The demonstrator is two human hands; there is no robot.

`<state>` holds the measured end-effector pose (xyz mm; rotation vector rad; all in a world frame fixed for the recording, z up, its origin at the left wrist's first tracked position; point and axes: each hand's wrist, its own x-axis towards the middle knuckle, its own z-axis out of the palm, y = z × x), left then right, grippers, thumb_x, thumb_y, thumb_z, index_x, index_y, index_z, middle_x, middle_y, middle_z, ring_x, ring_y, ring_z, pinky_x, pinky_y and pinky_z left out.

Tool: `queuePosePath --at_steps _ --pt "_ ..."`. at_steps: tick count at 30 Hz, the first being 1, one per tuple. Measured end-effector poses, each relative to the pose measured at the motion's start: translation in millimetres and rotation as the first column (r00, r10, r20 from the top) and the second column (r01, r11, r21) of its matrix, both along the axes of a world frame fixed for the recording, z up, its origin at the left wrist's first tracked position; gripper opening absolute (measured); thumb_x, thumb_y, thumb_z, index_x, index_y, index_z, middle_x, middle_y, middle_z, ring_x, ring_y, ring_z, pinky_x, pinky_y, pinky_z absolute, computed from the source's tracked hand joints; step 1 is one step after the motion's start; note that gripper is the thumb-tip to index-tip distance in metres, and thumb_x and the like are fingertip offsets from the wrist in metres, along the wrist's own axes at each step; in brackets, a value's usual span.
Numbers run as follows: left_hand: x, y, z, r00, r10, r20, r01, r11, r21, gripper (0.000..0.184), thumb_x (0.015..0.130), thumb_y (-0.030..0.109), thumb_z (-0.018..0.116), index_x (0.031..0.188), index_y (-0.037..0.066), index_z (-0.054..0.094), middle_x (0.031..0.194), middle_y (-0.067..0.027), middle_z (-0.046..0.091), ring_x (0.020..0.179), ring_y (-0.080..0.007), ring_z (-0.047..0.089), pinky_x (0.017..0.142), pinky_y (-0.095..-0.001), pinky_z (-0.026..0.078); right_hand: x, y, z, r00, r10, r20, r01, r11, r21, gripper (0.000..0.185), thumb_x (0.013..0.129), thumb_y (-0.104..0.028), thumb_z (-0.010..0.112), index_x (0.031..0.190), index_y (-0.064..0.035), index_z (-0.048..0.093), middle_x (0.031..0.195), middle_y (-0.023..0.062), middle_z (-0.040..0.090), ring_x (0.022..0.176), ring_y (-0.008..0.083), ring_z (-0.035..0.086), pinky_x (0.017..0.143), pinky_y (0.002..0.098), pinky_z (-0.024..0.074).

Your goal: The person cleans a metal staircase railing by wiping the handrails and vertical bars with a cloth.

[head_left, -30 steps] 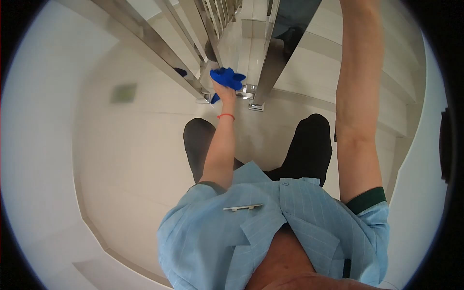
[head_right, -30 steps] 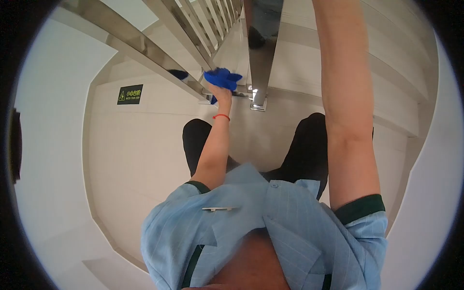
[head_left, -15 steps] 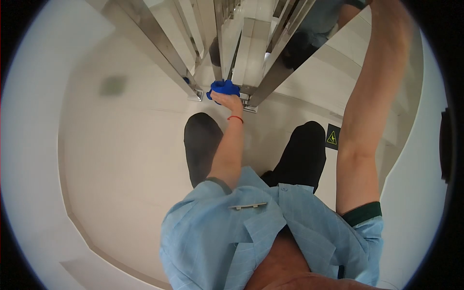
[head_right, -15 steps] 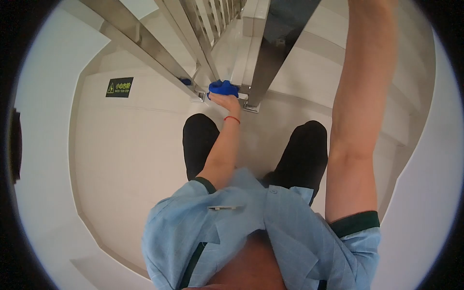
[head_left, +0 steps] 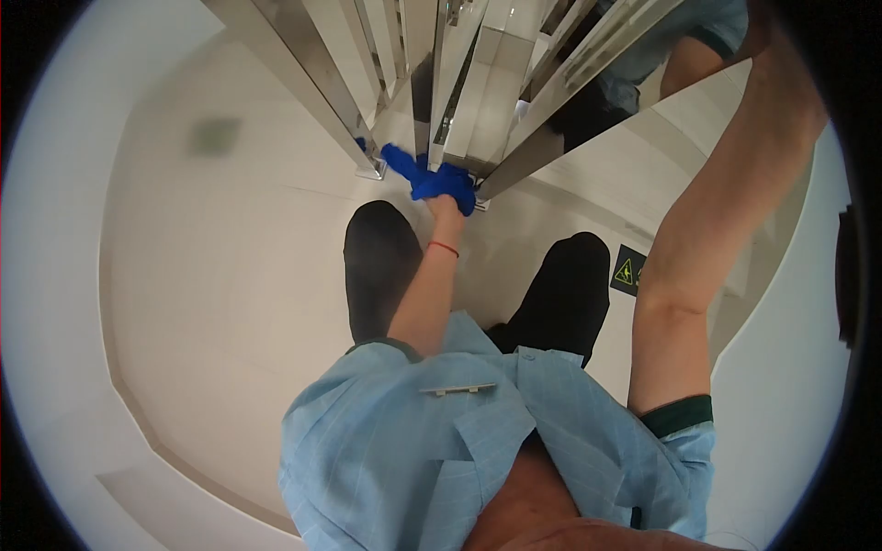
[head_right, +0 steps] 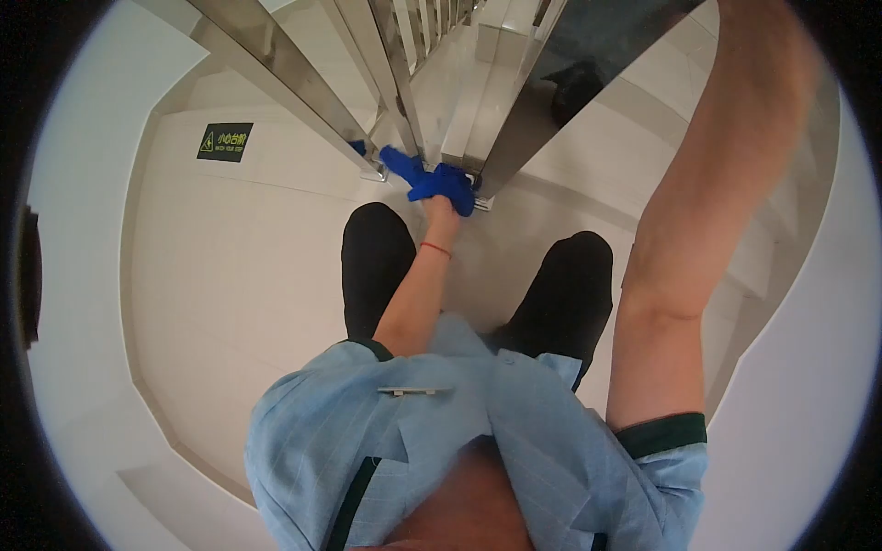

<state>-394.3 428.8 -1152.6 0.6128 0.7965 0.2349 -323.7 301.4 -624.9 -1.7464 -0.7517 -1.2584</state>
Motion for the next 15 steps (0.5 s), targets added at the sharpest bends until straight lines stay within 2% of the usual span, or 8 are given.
queuePosePath --at_steps 1,2,5,9,12,13,14,15 --pt "19 -6 -45 0.995 -0.047 -0.086 0.046 0.999 -0.012 0.024 0.093 0.007 0.055 0.114 -0.002 0.063 0.099 -0.0098 0.066 0.083 -0.0221 0.065 0.073 -0.0376 0.056 11 6 -6 1.000 -0.001 -0.015 0.001 1.000 -0.010 0.029 0.079 -0.020 0.072 0.100 -0.0004 0.065 0.090 0.0057 0.066 0.082 0.0150 0.063 0.076 0.0289 0.0495" --pt "29 -14 -65 0.982 -0.100 -0.161 0.097 0.995 -0.025 0.024 0.093 0.007 0.055 0.114 -0.002 0.063 0.100 -0.0100 0.066 0.083 -0.0224 0.065 0.072 -0.0376 0.055 9 6 -7 1.000 -0.001 -0.015 0.001 1.000 -0.013 0.029 0.079 -0.020 0.072 0.100 -0.0004 0.065 0.090 0.0057 0.066 0.083 0.0151 0.063 0.076 0.0289 0.0496" --pt "51 -13 -75 0.900 -0.261 -0.348 0.272 0.962 -0.019 0.024 0.092 0.006 0.056 0.115 -0.002 0.061 0.103 -0.0115 0.067 0.086 -0.0238 0.065 0.074 -0.0382 0.055 13 9 -9 1.000 -0.004 -0.030 0.003 1.000 -0.021 0.029 0.080 -0.019 0.072 0.101 -0.0005 0.065 0.091 0.0059 0.066 0.083 0.0152 0.063 0.076 0.0290 0.0498" --pt "49 -2 -99 0.920 -0.293 -0.259 0.277 0.956 -0.098 0.025 0.092 0.005 0.055 0.116 0.001 0.061 0.103 -0.0108 0.067 0.092 -0.0243 0.065 0.078 -0.0383 0.055 11 5 -9 0.999 0.004 -0.034 -0.004 1.000 -0.005 0.029 0.081 -0.019 0.072 0.102 -0.0006 0.065 0.092 0.0062 0.066 0.084 0.0154 0.064 0.077 0.0290 0.0500" --pt "30 13 -120 0.902 -0.380 0.205 0.378 0.924 0.051 0.022 0.093 0.008 0.053 0.113 0.004 0.062 0.101 -0.0096 0.067 0.093 -0.0248 0.065 0.077 -0.0388 0.055 13 4 -4 1.000 0.010 -0.020 -0.010 1.000 -0.004 0.029 0.081 -0.019 0.072 0.103 -0.0006 0.065 0.093 0.0063 0.067 0.085 0.0156 0.064 0.078 0.0290 0.0502" --pt "28 19 -97 0.925 -0.327 0.193 0.346 0.936 -0.071 0.021 0.092 0.010 0.054 0.111 0.005 0.062 0.100 -0.0088 0.067 0.091 -0.0247 0.064 0.076 -0.0390 0.055 12 5 -4 1.000 0.008 -0.021 -0.008 1.000 -0.003 0.029 0.082 -0.019 0.072 0.103 -0.0006 0.065 0.093 0.0064 0.067 0.085 0.0156 0.064 0.078 0.0290 0.0502" --pt "23 28 -50 0.946 -0.277 0.167 0.307 0.931 -0.197 0.020 0.092 0.012 0.054 0.109 0.007 0.063 0.098 -0.0080 0.066 0.090 -0.0245 0.064 0.075 -0.0393 0.055 12 6 -5 1.000 0.008 -0.025 -0.008 1.000 -0.006 0.029 0.082 -0.019 0.072 0.103 -0.0007 0.065 0.093 0.0064 0.067 0.085 0.0157 0.064 0.078 0.0291 0.0503" --pt "25 40 -67 0.963 -0.199 0.181 0.244 0.928 -0.283 0.019 0.091 0.014 0.054 0.107 0.008 0.063 0.097 -0.0071 0.066 0.088 -0.0240 0.063 0.075 -0.0392 0.054 11 6 -5 1.000 0.008 -0.028 -0.008 1.000 -0.008 0.029 0.082 -0.019 0.072 0.103 -0.0007 0.065 0.093 0.0065 0.067 0.086 0.0157 0.064 0.078 0.0291 0.0503"
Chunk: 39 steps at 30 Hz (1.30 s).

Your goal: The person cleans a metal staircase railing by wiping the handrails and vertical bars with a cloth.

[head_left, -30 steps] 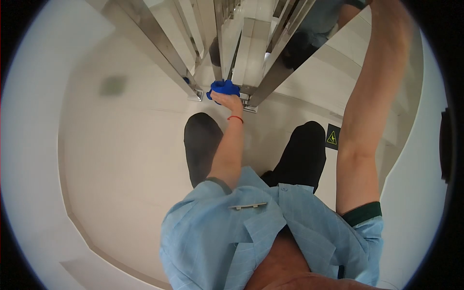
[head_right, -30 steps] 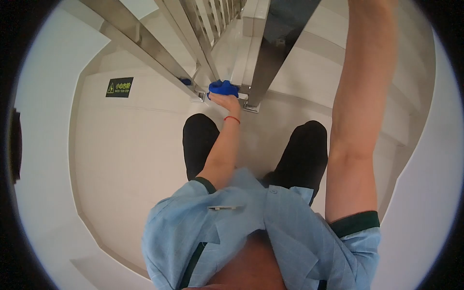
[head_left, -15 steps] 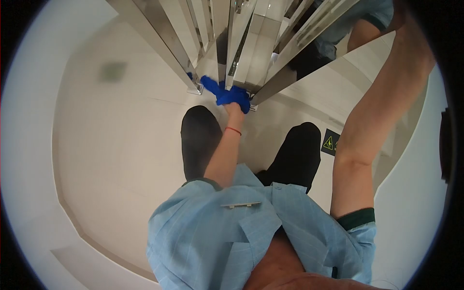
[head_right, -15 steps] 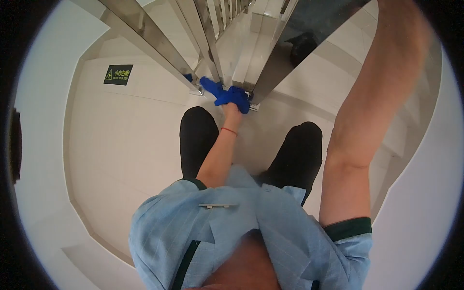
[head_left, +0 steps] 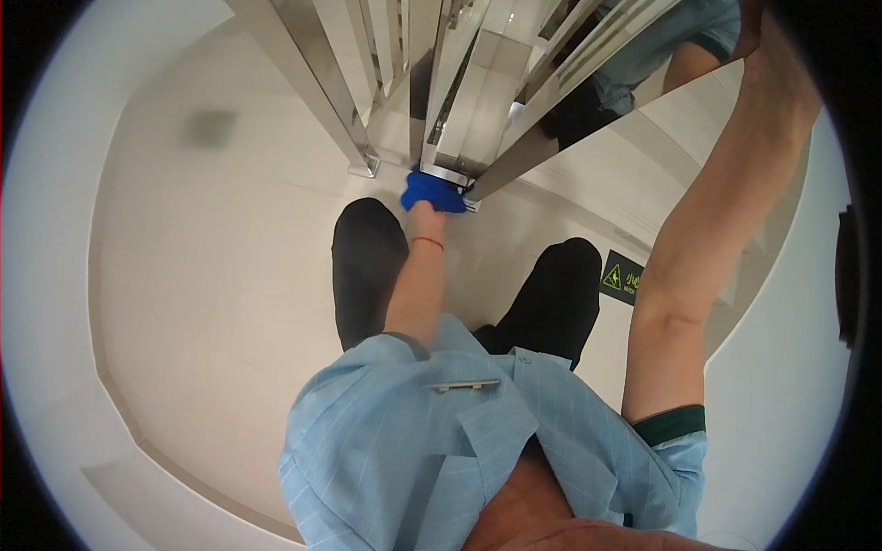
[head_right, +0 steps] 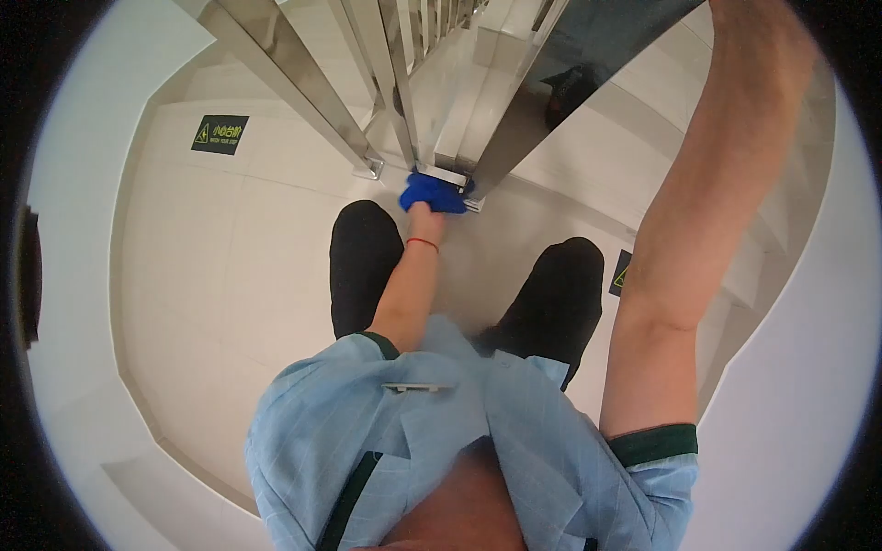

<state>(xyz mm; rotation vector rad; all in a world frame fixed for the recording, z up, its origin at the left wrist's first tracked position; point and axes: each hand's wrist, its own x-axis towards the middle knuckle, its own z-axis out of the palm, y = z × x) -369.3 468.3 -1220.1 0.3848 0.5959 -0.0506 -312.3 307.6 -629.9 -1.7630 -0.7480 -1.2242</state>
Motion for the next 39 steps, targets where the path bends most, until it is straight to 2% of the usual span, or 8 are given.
queuePosePath --at_steps 4,12,19,25,28,32,34,39 --pt "35 34 -30 0.951 0.307 -0.027 -0.302 0.947 0.112 0.017 0.088 0.017 0.058 0.104 0.013 0.061 0.095 -0.0034 0.062 0.077 -0.0209 0.060 0.069 -0.0368 0.051 -6 3 5 1.000 0.017 -0.004 -0.017 1.000 0.006 0.029 0.083 -0.019 0.072 0.104 -0.0008 0.065 0.094 0.0067 0.067 0.086 0.0159 0.065 0.079 0.0291 0.0506" --pt "98 83 -59 0.897 0.323 -0.301 -0.115 0.830 0.546 0.013 0.093 0.021 0.058 0.103 0.013 0.060 0.098 -0.0034 0.062 0.087 -0.0212 0.060 0.074 -0.0407 0.051 -6 12 -10 0.999 0.034 -0.019 -0.033 0.999 0.021 0.029 0.085 -0.019 0.071 0.106 -0.0010 0.066 0.096 0.0072 0.067 0.088 0.0163 0.066 0.080 0.0292 0.0510" --pt "33 15 -4 0.939 0.298 -0.173 -0.314 0.947 -0.073 0.024 0.092 0.016 0.057 0.112 0.005 0.061 0.104 -0.0055 0.064 0.087 -0.0206 0.062 0.073 -0.0418 0.051 -10 19 -9 0.999 0.036 -0.020 -0.035 0.999 0.035 0.029 0.086 -0.019 0.071 0.108 -0.0011 0.066 0.097 0.0076 0.068 0.090 0.0167 0.066 0.081 0.0292 0.0514" --pt "14 -76 -23 0.877 0.219 -0.428 -0.176 0.975 0.138 0.021 0.090 0.010 0.054 0.109 0.002 0.060 0.107 -0.0103 0.064 0.096 -0.0269 0.062 0.083 -0.0405 0.052 -6 14 6 0.997 0.058 -0.046 -0.056 0.997 0.053 0.029 0.088 -0.019 0.071 0.110 -0.0013 0.066 0.099 0.0080 0.068 0.091 0.0170 0.067 0.082 0.0293 0.0518" --pt "-2 -77 -7 0.887 0.318 -0.335 -0.042 0.778 0.627 0.021 0.086 0.002 0.051 0.104 -0.002 0.062 0.098 -0.0095 0.065 0.081 -0.0245 0.063 0.073 -0.0395 0.053 -9 12 8 1.000 0.009 -0.016 -0.009 1.000 0.017 0.035 0.087 -0.019 0.071 0.114 0.0006 0.062 0.103 0.0107 0.067 0.095 0.0199 0.067 0.086 0.0306 0.0515" --pt "-33 -65 110 0.960 -0.008 0.280 -0.228 0.559 0.797 0.025 0.087 0.006 0.052 0.108 -0.004 0.062 0.103 -0.0140 0.066 0.092 -0.0263 0.063 0.082 -0.0384 0.051 -5 10 3 0.987 -0.157 0.030 0.154 0.986 0.062 0.044 0.084 -0.016 0.070 0.121 0.0049 0.056 0.104 0.0155 0.066 0.095 0.0235 0.067 0.088 0.0341 0.0512" --pt "-15 -62 150 0.850 -0.180 0.495 -0.336 0.539 0.772 0.033 0.091 0.015 0.052 0.117 -0.005 0.059 0.105 -0.0165 0.066 0.098 -0.0257 0.062 0.084 -0.0369 0.051 -32 10 2 0.984 0.114 -0.139 -0.111 0.993 0.033 0.050 0.084 -0.015 0.070 0.126 0.0061 0.052 0.108 0.0181 0.066 0.099 0.0257 0.066 0.092 0.0363 0.0498" --pt "71 -45 167 0.667 -0.732 0.141 0.474 0.562 0.678 0.041 0.099 0.023 0.040 0.131 0.003 0.055 0.120 -0.0119 0.062 0.101 -0.0234 0.062 0.080 -0.0341 0.052 -29 17 0 0.978 0.085 -0.192 -0.068 0.993 0.098 0.054 0.083 -0.017 0.072 0.126 0.0069 0.050 0.108 0.0199 0.064 0.098 0.0260 0.062 0.090 0.0361 0.0458"
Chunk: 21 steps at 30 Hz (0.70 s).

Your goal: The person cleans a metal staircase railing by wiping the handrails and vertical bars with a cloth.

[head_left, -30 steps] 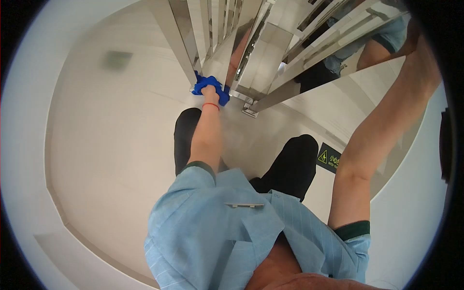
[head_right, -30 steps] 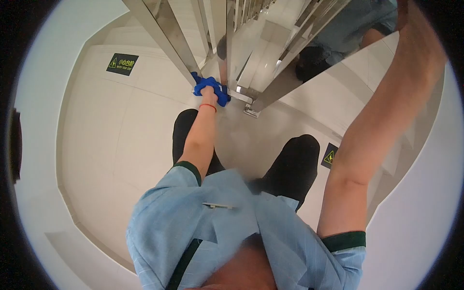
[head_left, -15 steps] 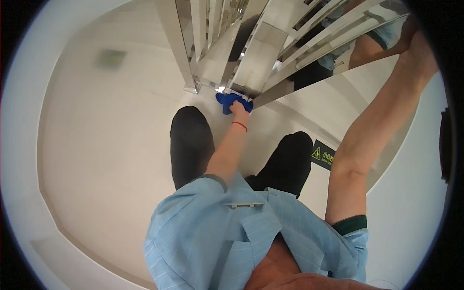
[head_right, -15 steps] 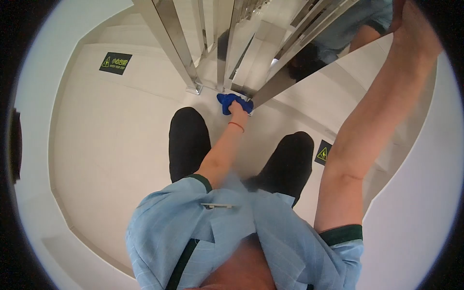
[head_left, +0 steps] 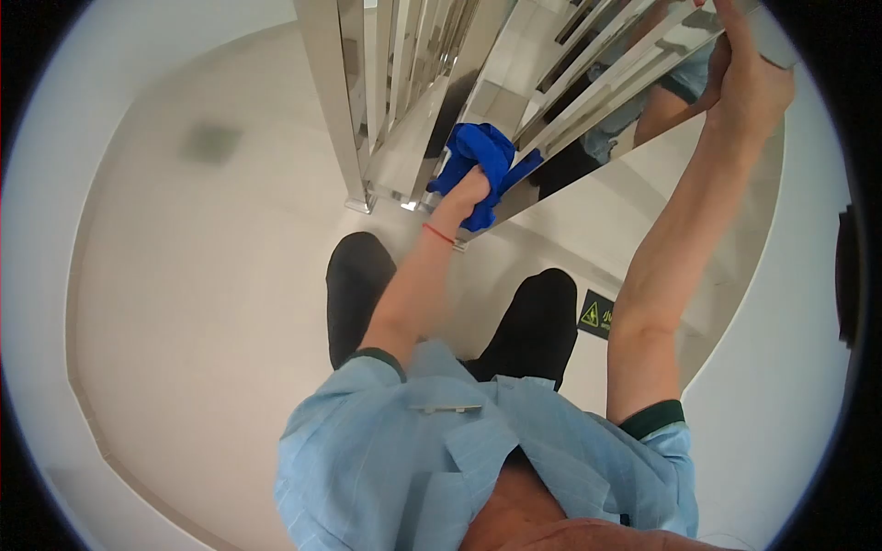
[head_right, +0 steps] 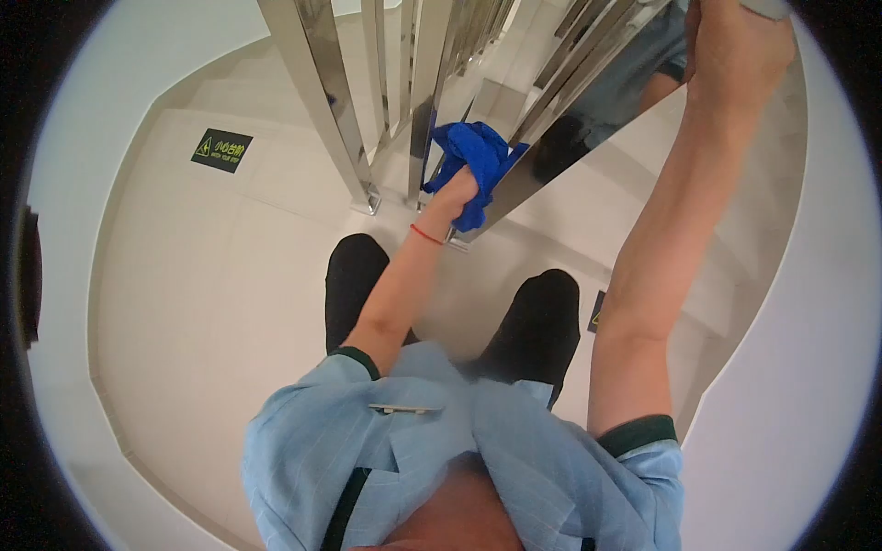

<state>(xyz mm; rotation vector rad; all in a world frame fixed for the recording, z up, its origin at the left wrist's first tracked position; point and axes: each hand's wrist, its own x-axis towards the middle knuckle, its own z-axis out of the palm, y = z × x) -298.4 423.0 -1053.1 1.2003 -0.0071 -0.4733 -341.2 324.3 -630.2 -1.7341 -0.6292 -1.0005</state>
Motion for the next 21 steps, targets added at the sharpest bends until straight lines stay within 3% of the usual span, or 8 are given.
queuePosePath --at_steps 3,12,17,21 --pt "36 -5 8 0.998 -0.038 0.040 0.041 0.997 -0.058 0.042 0.100 0.025 0.040 0.133 0.003 0.053 0.122 -0.0120 0.061 0.104 -0.0225 0.060 0.084 -0.0340 0.050 10 -1 0 0.999 -0.011 0.031 0.010 1.000 0.029 0.050 0.082 -0.016 0.072 0.122 0.0060 0.053 0.104 0.0178 0.065 0.092 0.0230 0.060 0.084 0.0338 0.0438" --pt "140 -62 73 0.960 0.167 0.225 -0.144 0.983 -0.113 0.045 0.103 0.031 0.041 0.138 0.003 0.048 0.125 -0.0120 0.059 0.111 -0.0202 0.055 0.094 -0.0341 0.044 14 -2 -7 0.998 -0.030 0.057 0.026 0.997 0.078 0.036 0.082 -0.015 0.075 0.109 0.0035 0.060 0.093 0.0115 0.066 0.074 0.0142 0.054 0.068 0.0272 0.0376" --pt "167 -66 48 0.961 0.085 0.263 -0.069 0.995 -0.068 0.042 0.102 0.031 0.043 0.133 0.005 0.052 0.120 -0.0113 0.060 0.108 -0.0212 0.056 0.092 -0.0357 0.044 9 2 -15 0.996 -0.038 0.079 0.031 0.996 0.084 0.029 0.081 -0.014 0.076 0.102 0.0021 0.064 0.086 0.0080 0.067 0.064 0.0093 0.051 0.058 0.0235 0.0342" --pt "132 -57 0 0.968 -0.010 0.249 0.006 1.000 0.013 0.038 0.102 0.031 0.044 0.129 0.006 0.054 0.116 -0.0107 0.062 0.106 -0.0219 0.057 0.091 -0.0371 0.045 13 -11 -11 0.996 -0.039 0.083 0.030 0.994 0.108 0.024 0.081 -0.014 0.077 0.097 0.0010 0.067 0.081 0.0052 0.068 0.056 0.0054 0.048 0.051 0.0205 0.0314"
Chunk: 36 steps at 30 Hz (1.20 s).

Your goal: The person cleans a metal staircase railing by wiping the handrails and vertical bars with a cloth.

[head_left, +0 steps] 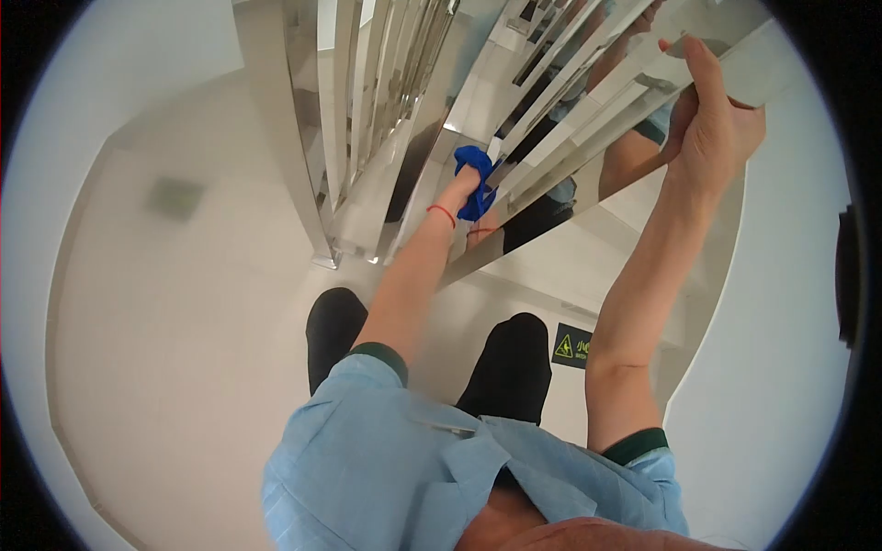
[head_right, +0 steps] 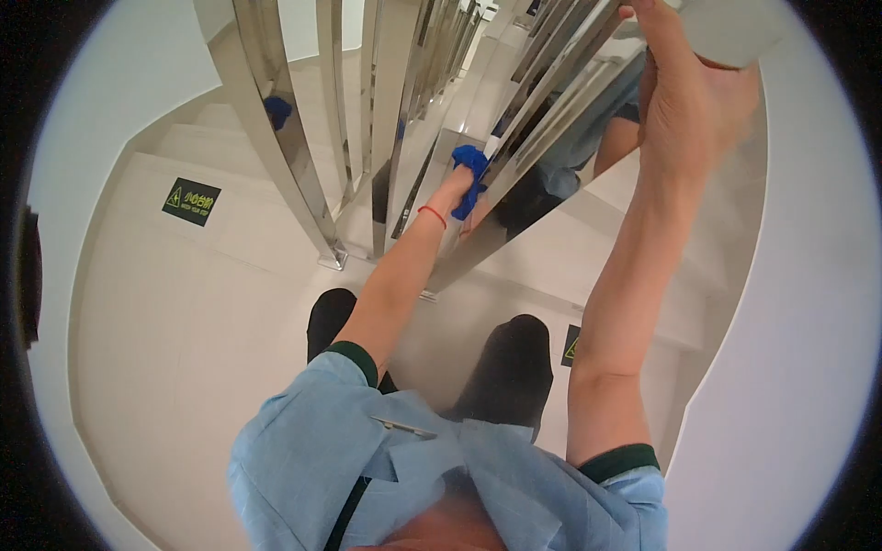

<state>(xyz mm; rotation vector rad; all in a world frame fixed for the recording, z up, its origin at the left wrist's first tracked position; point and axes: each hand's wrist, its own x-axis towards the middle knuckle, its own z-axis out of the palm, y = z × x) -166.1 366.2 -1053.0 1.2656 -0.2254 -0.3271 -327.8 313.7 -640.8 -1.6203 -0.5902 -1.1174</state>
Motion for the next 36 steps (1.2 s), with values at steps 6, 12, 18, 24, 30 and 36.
queuePosePath --at_steps 6,12,18,24,30,36 --pt "-92 27 -79 0.998 -0.062 -0.014 0.064 0.985 0.159 0.034 0.101 0.031 0.047 0.124 0.008 0.059 0.110 -0.0099 0.063 0.102 -0.0230 0.059 0.088 -0.0390 0.045 -5 -10 -1 1.000 0.021 -0.011 -0.020 0.998 0.052 0.017 0.081 -0.012 0.078 0.090 -0.0003 0.071 0.076 0.0021 0.069 0.051 0.0018 0.048 0.045 0.0174 0.0320" --pt "-115 40 -51 0.802 0.202 0.563 -0.419 0.861 0.289 0.030 0.099 0.029 0.050 0.119 0.010 0.063 0.104 -0.0098 0.065 0.098 -0.0250 0.061 0.086 -0.0412 0.046 -16 7 7 0.995 -0.101 0.013 0.100 0.994 0.041 0.024 0.076 -0.012 0.080 0.090 0.0024 0.067 0.082 0.0045 0.069 0.072 0.0100 0.062 0.071 0.0246 0.0497" --pt "-209 76 180 0.599 0.491 0.632 -0.639 0.769 0.008 0.036 0.094 0.013 0.055 0.128 0.002 0.058 0.132 -0.0182 0.056 0.126 -0.0311 0.049 0.110 -0.0410 0.032 -4 -2 -5 0.995 -0.088 0.056 0.086 0.995 0.041 0.055 0.074 -0.019 0.081 0.114 0.0060 0.055 0.089 0.0083 0.068 0.075 0.0123 0.064 0.073 0.0286 0.0519" --pt "-196 120 307 0.135 0.497 0.857 -0.752 0.615 -0.239 0.034 0.092 0.018 0.061 0.121 0.002 0.060 0.119 -0.0127 0.062 0.112 -0.0278 0.057 0.099 -0.0390 0.042 -4 -6 -4 0.987 -0.151 -0.063 0.154 0.987 0.042 0.085 0.066 -0.025 0.079 0.132 0.0143 0.042 0.114 0.0277 0.064 0.100 0.0354 0.067 0.090 0.0379 0.0503" --pt "-87 141 443 -0.202 0.133 0.970 -0.810 0.534 -0.242 0.032 0.090 0.024 0.065 0.115 0.004 0.061 0.107 -0.0076 0.065 0.101 -0.0225 0.061 0.089 -0.0369 0.048 9 -8 -8 0.987 -0.147 -0.060 0.151 0.986 0.067 0.087 0.065 -0.028 0.079 0.133 0.0114 0.042 0.114 0.0290 0.064 0.103 0.0387 0.065 0.091 0.0391 0.0498" --pt "-55 158 392 0.173 0.414 0.894 -0.709 0.682 -0.179 0.025 0.087 0.019 0.068 0.106 0.005 0.061 0.096 -0.0064 0.064 0.087 -0.0186 0.062 0.078 -0.0326 0.052 1 0 -8 0.975 -0.158 -0.157 0.166 0.986 0.036 0.075 0.072 -0.022 0.079 0.132 0.0075 0.045 0.105 0.0193 0.066 0.093 0.0247 0.068 0.082 0.0328 0.0524"
